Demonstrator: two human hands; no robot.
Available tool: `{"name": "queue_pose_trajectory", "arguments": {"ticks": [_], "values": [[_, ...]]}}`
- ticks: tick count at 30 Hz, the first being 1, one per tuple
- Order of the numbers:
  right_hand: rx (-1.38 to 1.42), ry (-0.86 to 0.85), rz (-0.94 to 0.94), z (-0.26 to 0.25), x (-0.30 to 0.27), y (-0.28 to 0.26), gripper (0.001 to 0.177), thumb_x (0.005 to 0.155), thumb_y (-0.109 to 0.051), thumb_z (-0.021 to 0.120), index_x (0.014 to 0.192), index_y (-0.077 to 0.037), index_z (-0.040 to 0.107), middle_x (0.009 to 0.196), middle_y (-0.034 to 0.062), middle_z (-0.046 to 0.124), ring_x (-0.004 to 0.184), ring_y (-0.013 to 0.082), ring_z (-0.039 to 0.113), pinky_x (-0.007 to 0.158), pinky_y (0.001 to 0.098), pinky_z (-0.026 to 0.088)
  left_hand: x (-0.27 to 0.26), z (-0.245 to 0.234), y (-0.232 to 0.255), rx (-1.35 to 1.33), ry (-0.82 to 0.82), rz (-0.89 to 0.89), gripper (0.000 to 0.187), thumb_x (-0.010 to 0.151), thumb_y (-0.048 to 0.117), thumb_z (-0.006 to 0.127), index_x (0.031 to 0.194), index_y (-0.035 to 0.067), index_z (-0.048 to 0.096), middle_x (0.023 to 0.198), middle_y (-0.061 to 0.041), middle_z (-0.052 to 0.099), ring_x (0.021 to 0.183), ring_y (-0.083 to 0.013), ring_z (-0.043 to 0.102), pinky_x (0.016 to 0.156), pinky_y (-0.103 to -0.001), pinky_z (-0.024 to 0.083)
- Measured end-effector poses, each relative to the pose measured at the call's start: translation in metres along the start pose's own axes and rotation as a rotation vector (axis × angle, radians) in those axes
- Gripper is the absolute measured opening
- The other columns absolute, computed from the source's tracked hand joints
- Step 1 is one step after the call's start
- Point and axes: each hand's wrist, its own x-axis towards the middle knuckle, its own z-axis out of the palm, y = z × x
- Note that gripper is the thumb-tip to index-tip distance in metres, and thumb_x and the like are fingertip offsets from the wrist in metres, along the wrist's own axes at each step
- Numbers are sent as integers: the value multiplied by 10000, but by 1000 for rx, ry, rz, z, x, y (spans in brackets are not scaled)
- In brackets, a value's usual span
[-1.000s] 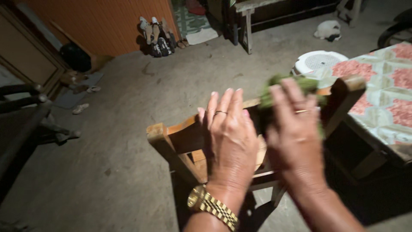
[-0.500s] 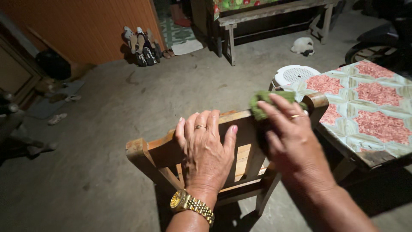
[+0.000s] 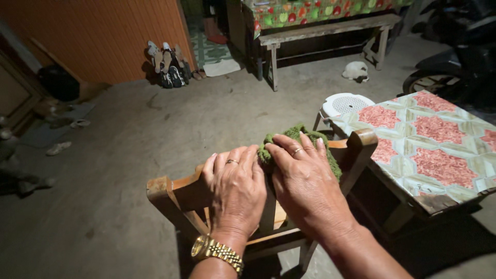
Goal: The person wipes the backrest and seat of a wooden chair using a green cloth. They systematically clean the top rail, vertical slats, and seat surface in a dimly lit garage-like area.
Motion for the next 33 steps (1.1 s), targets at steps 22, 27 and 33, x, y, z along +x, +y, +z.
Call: {"name": "queue_pose_trajectory", "arguments": {"ticks": [22,27,33], "values": [[-16,-2,-32,10,26,-11,319,887,-253,544,1106,-65,679,1243,140,652,1178,363,542,1077,599,303,23,13,-16,38,-133,-269,349,1018,315,483,875,118,733,873,-92,731,927,-283,647,913,-449,408],[24,48,-55,3,20,17,325,910,-307,556,1122,-103,694,1298,136,649,1259,367,532,1004,600,290,25,10,-13,37,-143,-287,321,999,332,497,932,138,744,921,-94,749,960,-287,651,939,-441,409],[-58,-134,85,-14,28,65,287,971,-300,506,1070,-77,658,1123,139,664,1124,352,594,982,467,479,25,-7,-5,144,-185,-369,412,975,434,500,880,153,786,995,-31,741,993,-246,605,1018,-446,344]]}}
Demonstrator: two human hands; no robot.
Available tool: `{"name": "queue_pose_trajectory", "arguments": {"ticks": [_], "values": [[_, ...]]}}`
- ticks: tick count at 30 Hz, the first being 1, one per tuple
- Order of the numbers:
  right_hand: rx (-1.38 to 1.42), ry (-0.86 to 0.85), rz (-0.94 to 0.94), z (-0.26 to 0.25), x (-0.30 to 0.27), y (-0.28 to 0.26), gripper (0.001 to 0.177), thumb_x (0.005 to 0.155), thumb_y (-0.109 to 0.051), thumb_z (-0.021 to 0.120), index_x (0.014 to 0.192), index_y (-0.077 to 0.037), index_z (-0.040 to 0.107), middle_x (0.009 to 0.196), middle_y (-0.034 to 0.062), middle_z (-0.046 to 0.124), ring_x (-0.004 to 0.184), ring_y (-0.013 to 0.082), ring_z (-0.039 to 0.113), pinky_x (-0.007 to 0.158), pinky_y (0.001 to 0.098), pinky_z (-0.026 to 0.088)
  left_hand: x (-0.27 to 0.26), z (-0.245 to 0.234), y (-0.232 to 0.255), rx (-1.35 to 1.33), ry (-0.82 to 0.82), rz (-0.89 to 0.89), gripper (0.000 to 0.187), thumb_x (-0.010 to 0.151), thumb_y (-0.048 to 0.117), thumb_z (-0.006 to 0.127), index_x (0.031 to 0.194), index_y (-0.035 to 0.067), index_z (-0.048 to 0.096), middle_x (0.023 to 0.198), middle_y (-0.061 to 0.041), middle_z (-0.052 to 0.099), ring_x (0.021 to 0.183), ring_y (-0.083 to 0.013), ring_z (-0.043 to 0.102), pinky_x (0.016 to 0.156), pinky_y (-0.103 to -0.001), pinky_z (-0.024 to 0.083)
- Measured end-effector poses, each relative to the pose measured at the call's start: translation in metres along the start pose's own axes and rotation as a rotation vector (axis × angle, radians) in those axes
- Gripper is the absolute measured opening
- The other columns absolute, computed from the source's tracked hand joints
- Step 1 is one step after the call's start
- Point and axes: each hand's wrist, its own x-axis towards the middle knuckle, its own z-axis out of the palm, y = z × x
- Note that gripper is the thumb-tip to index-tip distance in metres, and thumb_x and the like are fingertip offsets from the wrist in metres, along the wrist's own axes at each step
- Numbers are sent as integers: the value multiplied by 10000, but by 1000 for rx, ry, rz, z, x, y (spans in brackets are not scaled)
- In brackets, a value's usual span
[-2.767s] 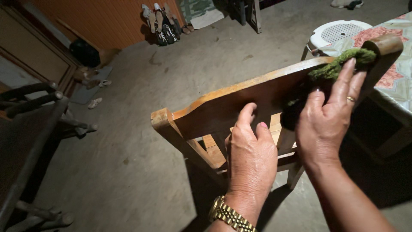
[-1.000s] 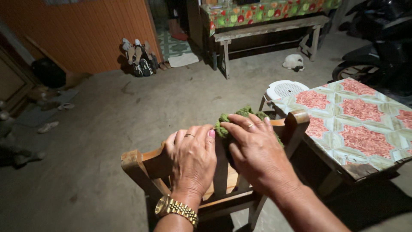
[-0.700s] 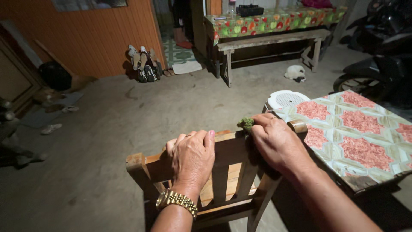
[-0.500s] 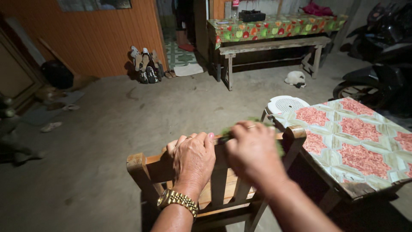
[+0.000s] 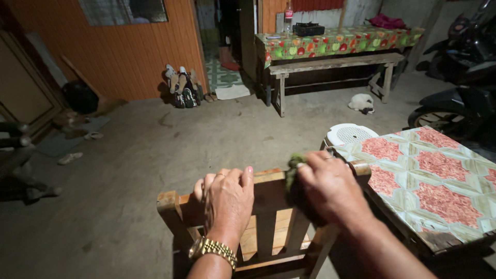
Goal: The person wipes the backrest and seat of a wooden chair using a green cloth. They systematically clean the top rail, vertical slats, and seat surface in a dimly lit garage-like area.
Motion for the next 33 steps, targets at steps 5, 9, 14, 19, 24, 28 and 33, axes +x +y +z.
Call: {"name": "queue_pose_trajectory", "arguments": {"ticks": [5,9,14,19,24,28,33], "values": [[-21,6,145,7,9,-6,270,957,-293,532,1040,-71,661,1110,164,654,1091,372,595,928,519,493,2,-1,5,-22,-77,-76,429,975,441,474,920,166,799,1073,-28,716,1062,-246,540,1113,-561,181],[-122,139,62,19,8,-53,308,885,-340,571,1048,-104,682,1151,148,659,1128,376,576,964,592,384,0,9,-1,-10,-12,-2,416,976,422,482,904,147,786,1018,-46,716,1043,-267,543,1043,-544,244],[-38,105,-7,21,5,-91,327,919,-406,550,998,-121,691,1170,81,678,1170,318,564,1085,588,282,2,14,-16,-41,66,66,399,1002,368,480,855,129,763,975,-78,725,1010,-296,580,959,-490,336],[-36,43,73,19,8,-64,382,953,-446,515,1093,-149,710,1203,69,666,1212,306,544,1050,554,326,5,4,-21,-31,9,19,435,990,444,502,843,131,765,974,-81,722,1003,-296,603,987,-468,360],[-56,162,226,22,8,-35,453,948,-490,518,1205,-164,700,1339,55,632,1241,338,538,1017,588,370,4,-12,-16,-104,-45,-89,436,916,498,501,939,194,812,1099,-52,709,1129,-314,558,1144,-638,86],[-20,155,339,34,6,-28,472,924,-540,535,1195,-195,709,1376,36,610,1277,352,503,1059,602,377,3,-11,-9,-75,-85,-113,448,928,518,487,986,214,812,1123,-48,693,1142,-288,531,1155,-635,45],[-166,117,294,40,16,-60,445,934,-551,536,1147,-204,715,1336,65,602,1320,344,455,1069,689,256,1,-8,-14,-93,-25,-29,412,968,452,470,969,198,794,1049,-51,705,1043,-259,556,1092,-607,154]]}}
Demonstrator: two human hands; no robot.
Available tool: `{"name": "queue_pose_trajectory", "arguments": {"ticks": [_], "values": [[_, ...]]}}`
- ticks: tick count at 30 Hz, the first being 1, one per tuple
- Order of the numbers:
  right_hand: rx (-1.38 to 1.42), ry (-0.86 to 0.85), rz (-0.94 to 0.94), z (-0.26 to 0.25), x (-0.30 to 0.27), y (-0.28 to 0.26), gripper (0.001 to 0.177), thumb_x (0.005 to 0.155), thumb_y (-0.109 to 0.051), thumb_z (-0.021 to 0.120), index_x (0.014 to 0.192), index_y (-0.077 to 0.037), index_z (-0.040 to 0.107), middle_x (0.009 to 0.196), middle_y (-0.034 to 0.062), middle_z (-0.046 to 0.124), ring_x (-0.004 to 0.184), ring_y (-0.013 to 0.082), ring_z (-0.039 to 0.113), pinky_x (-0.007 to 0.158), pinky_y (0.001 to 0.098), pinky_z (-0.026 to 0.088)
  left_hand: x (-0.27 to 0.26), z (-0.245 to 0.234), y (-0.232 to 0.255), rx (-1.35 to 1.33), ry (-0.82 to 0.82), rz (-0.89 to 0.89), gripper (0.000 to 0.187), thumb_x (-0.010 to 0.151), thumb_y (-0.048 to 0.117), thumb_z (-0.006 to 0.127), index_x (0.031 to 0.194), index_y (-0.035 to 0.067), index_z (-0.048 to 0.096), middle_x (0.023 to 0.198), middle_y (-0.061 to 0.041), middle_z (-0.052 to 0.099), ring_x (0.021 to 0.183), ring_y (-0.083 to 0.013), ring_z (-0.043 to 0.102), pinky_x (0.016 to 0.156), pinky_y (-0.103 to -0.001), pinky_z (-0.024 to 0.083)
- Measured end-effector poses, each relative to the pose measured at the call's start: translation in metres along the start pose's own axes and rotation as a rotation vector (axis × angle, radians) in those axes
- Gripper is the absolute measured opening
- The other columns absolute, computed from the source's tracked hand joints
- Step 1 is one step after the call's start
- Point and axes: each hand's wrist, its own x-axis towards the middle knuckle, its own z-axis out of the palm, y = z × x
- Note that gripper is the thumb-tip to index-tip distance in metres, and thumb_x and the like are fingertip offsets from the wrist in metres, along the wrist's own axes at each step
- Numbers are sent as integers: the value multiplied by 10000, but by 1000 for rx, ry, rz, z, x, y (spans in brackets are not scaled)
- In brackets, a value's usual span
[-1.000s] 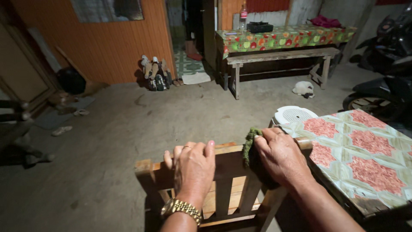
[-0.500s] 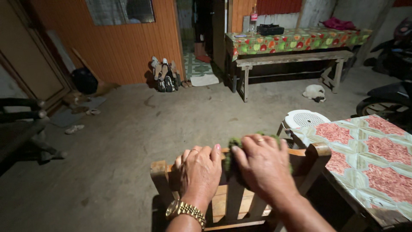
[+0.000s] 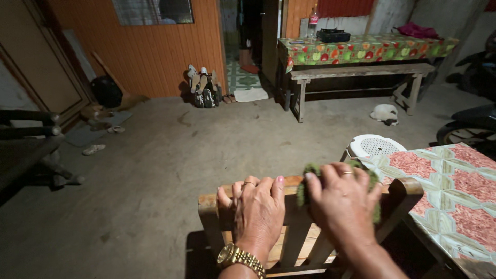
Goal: The person wipes the backrest and seat of a wooden chair using a green cloth. They systematically clean the top rail, vertical slats, and seat surface in a dimly lit garage-like area.
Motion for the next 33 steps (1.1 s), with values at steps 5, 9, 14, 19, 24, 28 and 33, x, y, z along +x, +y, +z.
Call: {"name": "queue_pose_trajectory", "arguments": {"ticks": [5,9,14,19,24,28,33], "values": [[-6,29,-127,-3,-17,-40,415,902,-518,544,1145,-229,718,1310,29,632,1277,306,478,1098,656,210,-1,6,-12,-8,38,98,349,1008,357,452,896,158,716,913,-51,703,954,-264,577,985,-523,272],[97,134,-233,-1,-25,-35,364,925,-464,548,1105,-192,710,1222,24,665,1237,285,526,1097,585,268,-1,8,-20,-40,143,184,340,1003,337,475,844,130,693,866,-77,708,933,-286,597,954,-486,313],[38,153,-182,4,-8,8,377,958,-468,537,1168,-204,705,1266,46,653,1252,288,520,1083,531,322,-1,6,-23,-26,157,195,360,1006,362,484,854,123,706,869,-87,703,918,-289,600,942,-466,345],[118,123,57,4,-1,20,440,958,-500,536,1239,-199,690,1413,53,592,1336,352,438,1094,618,287,0,1,-23,-53,38,140,363,1011,379,467,920,132,718,874,-86,699,926,-273,595,998,-452,326],[-5,-48,104,-1,-9,-17,484,951,-546,510,1275,-219,660,1414,65,523,1407,347,341,1115,687,186,-1,0,-22,-94,50,155,342,999,368,462,969,139,714,965,-89,712,967,-290,595,998,-477,308],[47,22,-107,0,-31,-42,441,925,-480,524,1234,-199,668,1424,39,564,1370,340,367,1117,688,185,-1,1,-25,-88,92,197,350,1005,357,446,1015,118,701,1036,-82,721,1060,-291,601,1008,-499,313],[117,116,-247,-1,-28,-12,391,941,-414,549,1202,-148,669,1323,75,600,1310,317,456,1115,611,270,1,2,-26,-21,27,138,475,1013,390,389,1261,112,684,1358,-114,650,1344,-337,499,1108,-514,241]]}}
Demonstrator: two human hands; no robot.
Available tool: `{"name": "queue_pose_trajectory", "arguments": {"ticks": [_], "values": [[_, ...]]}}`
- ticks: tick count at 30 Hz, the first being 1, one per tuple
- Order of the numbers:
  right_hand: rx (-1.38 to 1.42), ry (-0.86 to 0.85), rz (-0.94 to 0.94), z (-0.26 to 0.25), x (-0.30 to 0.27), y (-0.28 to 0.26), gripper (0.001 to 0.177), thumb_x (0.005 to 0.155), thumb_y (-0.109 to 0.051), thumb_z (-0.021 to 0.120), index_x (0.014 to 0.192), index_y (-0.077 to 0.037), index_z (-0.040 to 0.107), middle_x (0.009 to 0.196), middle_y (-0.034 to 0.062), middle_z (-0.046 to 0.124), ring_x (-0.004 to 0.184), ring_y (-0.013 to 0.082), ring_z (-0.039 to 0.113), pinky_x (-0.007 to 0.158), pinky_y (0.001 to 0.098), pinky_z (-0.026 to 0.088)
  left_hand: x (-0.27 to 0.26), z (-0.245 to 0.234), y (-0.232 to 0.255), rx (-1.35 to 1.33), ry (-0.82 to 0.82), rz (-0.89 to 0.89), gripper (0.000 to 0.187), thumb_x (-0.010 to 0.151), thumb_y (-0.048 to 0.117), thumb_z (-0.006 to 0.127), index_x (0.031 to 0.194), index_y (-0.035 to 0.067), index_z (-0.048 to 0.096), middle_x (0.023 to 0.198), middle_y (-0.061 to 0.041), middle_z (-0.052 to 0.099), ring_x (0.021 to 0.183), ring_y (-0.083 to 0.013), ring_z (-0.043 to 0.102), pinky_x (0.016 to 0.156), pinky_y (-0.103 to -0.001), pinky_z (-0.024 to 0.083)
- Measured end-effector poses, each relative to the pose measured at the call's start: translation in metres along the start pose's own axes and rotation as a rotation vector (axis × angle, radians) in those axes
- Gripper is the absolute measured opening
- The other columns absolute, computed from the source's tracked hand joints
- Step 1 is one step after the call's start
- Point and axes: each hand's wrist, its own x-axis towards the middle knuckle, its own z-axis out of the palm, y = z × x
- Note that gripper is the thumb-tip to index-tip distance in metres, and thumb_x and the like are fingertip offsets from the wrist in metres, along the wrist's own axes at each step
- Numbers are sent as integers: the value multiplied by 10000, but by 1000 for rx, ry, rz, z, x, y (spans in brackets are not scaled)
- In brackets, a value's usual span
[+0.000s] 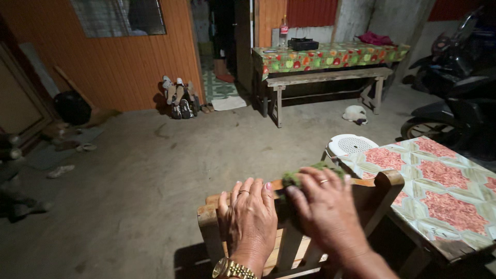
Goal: The person wipes the backrest and seat of a wooden chair using a green cloth. They systematically clean the top rail, vertical slats, and seat surface in a dimly lit garage-like area.
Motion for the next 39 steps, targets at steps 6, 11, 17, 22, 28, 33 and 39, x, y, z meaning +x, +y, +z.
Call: {"name": "queue_pose_trajectory", "arguments": {"ticks": [6,11,17,22,28,33,39], "values": [[9,37,123,2,12,58,401,1009,-436,515,1255,-162,673,1349,96,624,1253,332,530,1095,509,412,0,2,-9,-42,-39,6,549,1029,439,359,1354,62,591,1469,-132,522,1457,-325,327,1175,-471,200],[-98,6,290,5,13,42,412,990,-453,538,1261,-172,668,1377,83,587,1293,350,461,1078,593,339,-3,14,-13,1,55,85,547,1041,417,358,1397,46,545,1561,-185,411,1514,-386,204,1186,-521,112],[-80,-49,61,11,-4,-5,412,919,-467,561,1245,-241,676,1396,13,570,1351,284,408,1105,645,243,-6,19,-14,91,191,174,593,1032,420,375,1431,5,517,1550,-197,387,1509,-423,193,1143,-605,86],[-4,83,-19,3,-8,30,367,918,-464,567,1162,-223,699,1375,32,603,1356,272,468,1150,544,311,-4,1,-6,7,13,44,540,999,443,405,1393,141,619,1558,-180,439,1509,-440,223,1148,-611,69],[17,-22,308,4,8,73,433,1048,-443,513,1309,-124,647,1396,141,578,1274,363,499,1114,528,381,2,-16,1,-129,-214,-109,451,990,411,406,1245,212,720,1364,-25,651,1363,-321,458,1206,-596,63],[-40,29,211,6,0,16,377,961,-418,551,1233,-197,689,1346,63,608,1305,326,463,1106,586,320,2,-13,-6,-152,-84,5,409,1015,331,408,1232,127,688,1289,-78,697,1294,-333,507,1164,-613,111],[1,29,-21,3,-15,-55,338,945,-368,600,1160,-122,689,1350,83,594,1314,373,425,1087,614,229,2,-8,-16,-204,-95,-28,358,1012,215,420,1316,68,541,1090,-148,734,1185,-297,616,1162,-565,236]]}}
